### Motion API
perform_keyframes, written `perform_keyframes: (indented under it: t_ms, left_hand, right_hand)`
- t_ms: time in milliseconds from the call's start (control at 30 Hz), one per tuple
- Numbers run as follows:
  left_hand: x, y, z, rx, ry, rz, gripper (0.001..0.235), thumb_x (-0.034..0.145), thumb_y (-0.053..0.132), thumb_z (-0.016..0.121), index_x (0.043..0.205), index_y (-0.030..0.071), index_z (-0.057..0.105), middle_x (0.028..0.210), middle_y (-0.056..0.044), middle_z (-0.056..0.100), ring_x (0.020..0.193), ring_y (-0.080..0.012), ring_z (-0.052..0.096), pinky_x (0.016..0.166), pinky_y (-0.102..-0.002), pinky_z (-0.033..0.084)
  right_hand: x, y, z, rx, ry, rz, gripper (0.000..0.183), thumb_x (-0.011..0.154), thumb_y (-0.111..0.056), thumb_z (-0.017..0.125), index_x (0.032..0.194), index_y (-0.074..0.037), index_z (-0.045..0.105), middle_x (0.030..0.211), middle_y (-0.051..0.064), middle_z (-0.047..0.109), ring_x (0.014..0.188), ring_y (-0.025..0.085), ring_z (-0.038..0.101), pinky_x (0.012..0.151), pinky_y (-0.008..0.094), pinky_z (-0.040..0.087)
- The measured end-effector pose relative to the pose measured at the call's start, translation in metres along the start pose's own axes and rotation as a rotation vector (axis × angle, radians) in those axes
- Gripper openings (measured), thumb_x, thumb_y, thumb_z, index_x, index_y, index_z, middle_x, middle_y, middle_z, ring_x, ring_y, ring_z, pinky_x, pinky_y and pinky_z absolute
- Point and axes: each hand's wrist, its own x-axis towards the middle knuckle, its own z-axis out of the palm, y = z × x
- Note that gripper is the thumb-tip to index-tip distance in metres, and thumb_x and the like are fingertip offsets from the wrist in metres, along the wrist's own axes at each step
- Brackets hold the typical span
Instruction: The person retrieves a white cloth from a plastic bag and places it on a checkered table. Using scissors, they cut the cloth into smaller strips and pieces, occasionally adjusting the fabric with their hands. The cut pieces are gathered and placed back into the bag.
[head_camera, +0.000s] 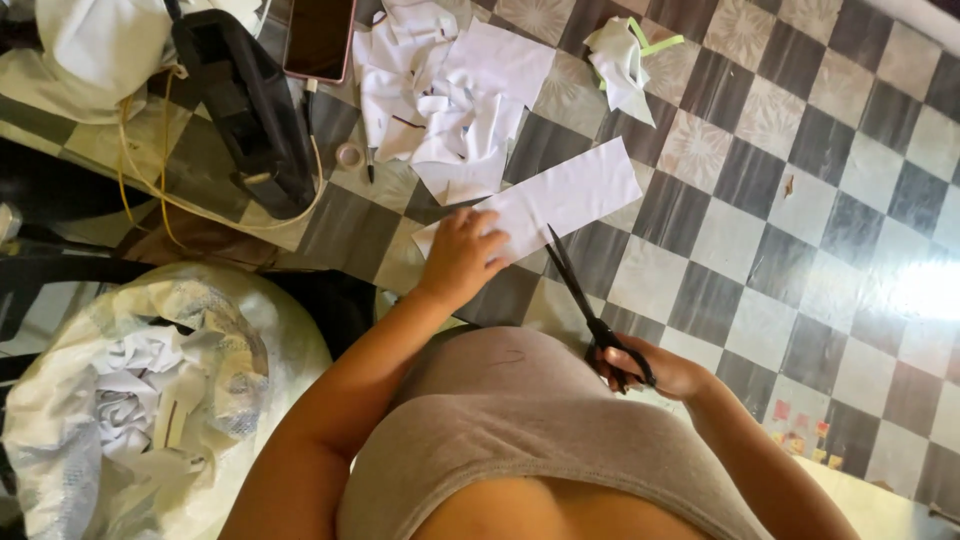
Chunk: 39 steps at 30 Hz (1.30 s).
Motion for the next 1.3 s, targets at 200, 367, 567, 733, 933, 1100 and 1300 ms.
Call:
perform_keyframes:
  t_ms: [200,367,567,733,933,1100,1300]
  left_hand:
    - [-0.011,-0.006,0.019,0.005,0.024,0.085,0.030,0.069,0.028,0.080,0.096,0.021,0.067,0.112,-0.003,0.059,0.105,-0.0263,0.054,0.088,-0.042,0.046]
    - [-0.014,-0.008,0.021,0.009,0.052,0.079,0.031,0.070,0.033,0.079,0.097,0.021,0.067,0.113,-0.001,0.058,0.107,-0.0252,0.053,0.088,-0.041,0.044]
    - [-0.017,-0.008,0.017,-0.047,0.042,0.076,0.030,0.073,0.031,0.077,0.099,0.020,0.068,0.116,-0.002,0.057,0.110,-0.0239,0.052,0.090,-0.041,0.043]
    - [-0.017,-0.014,0.020,-0.043,0.009,0.117,0.028,0.078,0.033,0.073,0.102,0.020,0.066,0.117,-0.002,0.054,0.112,-0.0242,0.049,0.091,-0.040,0.041]
    - [-0.016,-0.012,0.010,-0.030,-0.014,0.157,0.027,0.079,0.038,0.070,0.100,0.021,0.067,0.115,-0.002,0.055,0.111,-0.0241,0.049,0.092,-0.040,0.039]
    - [-0.017,-0.015,0.016,-0.062,-0.016,0.165,0.029,0.083,0.041,0.063,0.102,0.019,0.066,0.114,-0.005,0.056,0.114,-0.0253,0.048,0.094,-0.041,0.038]
    - [-0.016,-0.013,0.013,-0.061,-0.012,0.191,0.029,0.083,0.041,0.064,0.103,0.020,0.067,0.110,-0.005,0.059,0.114,-0.0258,0.049,0.094,-0.042,0.038]
  right_hand:
    - [0.032,-0.018,0.000,0.035,0.059,0.032,0.043,0.086,-0.040,0.063,0.091,0.003,0.056,0.075,0.017,0.061,0.065,0.027,0.064,0.055,0.038,0.052]
    - [0.054,-0.021,-0.007,-0.017,0.106,0.049,0.047,0.085,-0.041,0.063,0.094,0.004,0.054,0.074,0.019,0.059,0.064,0.028,0.063,0.054,0.040,0.054]
    - [0.050,-0.040,0.005,-0.169,0.193,-0.077,0.043,0.090,-0.033,0.062,0.068,0.003,0.057,0.041,0.015,0.052,0.035,0.024,0.054,0.032,0.030,0.044]
    - [0.051,-0.037,-0.001,-0.198,0.200,-0.052,0.043,0.087,-0.041,0.064,0.073,-0.001,0.059,0.052,0.012,0.056,0.044,0.022,0.059,0.038,0.029,0.043]
    - [0.071,-0.066,0.003,-0.211,0.142,0.009,0.053,0.087,-0.053,0.057,0.079,-0.001,0.059,0.054,0.015,0.058,0.049,0.027,0.062,0.045,0.030,0.039]
    - [0.080,-0.053,-0.006,-0.144,0.131,0.055,0.047,0.086,-0.048,0.062,0.081,-0.001,0.057,0.058,0.015,0.058,0.054,0.027,0.062,0.048,0.029,0.044]
    - [0.076,-0.047,0.002,-0.155,0.116,0.051,0.043,0.087,-0.043,0.063,0.089,-0.001,0.055,0.067,0.012,0.056,0.062,0.024,0.061,0.052,0.029,0.046]
